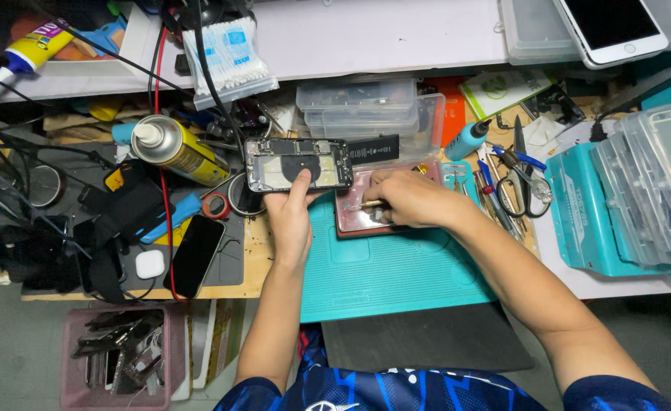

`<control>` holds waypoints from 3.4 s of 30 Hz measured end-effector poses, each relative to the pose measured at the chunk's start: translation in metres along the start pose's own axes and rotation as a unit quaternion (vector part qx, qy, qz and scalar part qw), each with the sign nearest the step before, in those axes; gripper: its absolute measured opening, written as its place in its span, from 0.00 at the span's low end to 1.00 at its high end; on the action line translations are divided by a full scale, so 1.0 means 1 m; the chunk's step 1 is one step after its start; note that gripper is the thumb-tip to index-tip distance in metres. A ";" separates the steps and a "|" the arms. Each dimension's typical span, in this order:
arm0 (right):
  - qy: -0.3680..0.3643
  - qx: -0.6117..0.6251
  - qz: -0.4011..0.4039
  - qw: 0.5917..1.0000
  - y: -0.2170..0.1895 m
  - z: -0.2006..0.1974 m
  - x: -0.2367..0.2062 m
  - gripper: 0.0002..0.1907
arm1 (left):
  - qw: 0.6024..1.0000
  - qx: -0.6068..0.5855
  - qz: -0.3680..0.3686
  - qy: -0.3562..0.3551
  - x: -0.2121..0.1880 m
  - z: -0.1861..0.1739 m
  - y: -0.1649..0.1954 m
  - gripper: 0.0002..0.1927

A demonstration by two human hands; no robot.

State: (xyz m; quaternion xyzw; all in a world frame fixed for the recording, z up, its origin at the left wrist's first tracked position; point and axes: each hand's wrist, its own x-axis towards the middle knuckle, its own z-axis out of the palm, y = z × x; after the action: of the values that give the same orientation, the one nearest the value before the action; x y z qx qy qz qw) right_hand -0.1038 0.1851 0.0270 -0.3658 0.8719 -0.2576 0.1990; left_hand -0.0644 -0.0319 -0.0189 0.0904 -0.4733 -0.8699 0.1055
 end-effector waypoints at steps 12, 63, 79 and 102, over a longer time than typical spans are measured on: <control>0.091 0.153 0.000 0.984 0.001 -0.025 -0.021 0.11 | 1.000 0.000 -0.002 -0.019 -0.004 0.007 0.004 0.13; 0.285 0.518 0.104 0.799 0.027 -0.011 -0.039 0.10 | 0.937 0.123 -0.127 -0.301 -0.017 0.028 0.004 0.16; 0.330 0.296 0.100 0.891 -0.006 0.004 -0.030 0.09 | 0.972 0.100 -0.114 -0.179 -0.016 0.023 -0.027 0.06; 0.416 0.332 -0.027 0.846 -0.009 0.003 -0.046 0.05 | 0.978 0.001 -0.036 -0.207 -0.014 0.045 -0.033 0.06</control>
State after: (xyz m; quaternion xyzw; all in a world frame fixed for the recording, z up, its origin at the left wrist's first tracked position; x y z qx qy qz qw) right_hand -0.0679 0.2128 0.0371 -0.1598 0.7255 -0.6647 -0.0794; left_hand -0.0660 0.0255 -0.0221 -0.0743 -0.4822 -0.8725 -0.0265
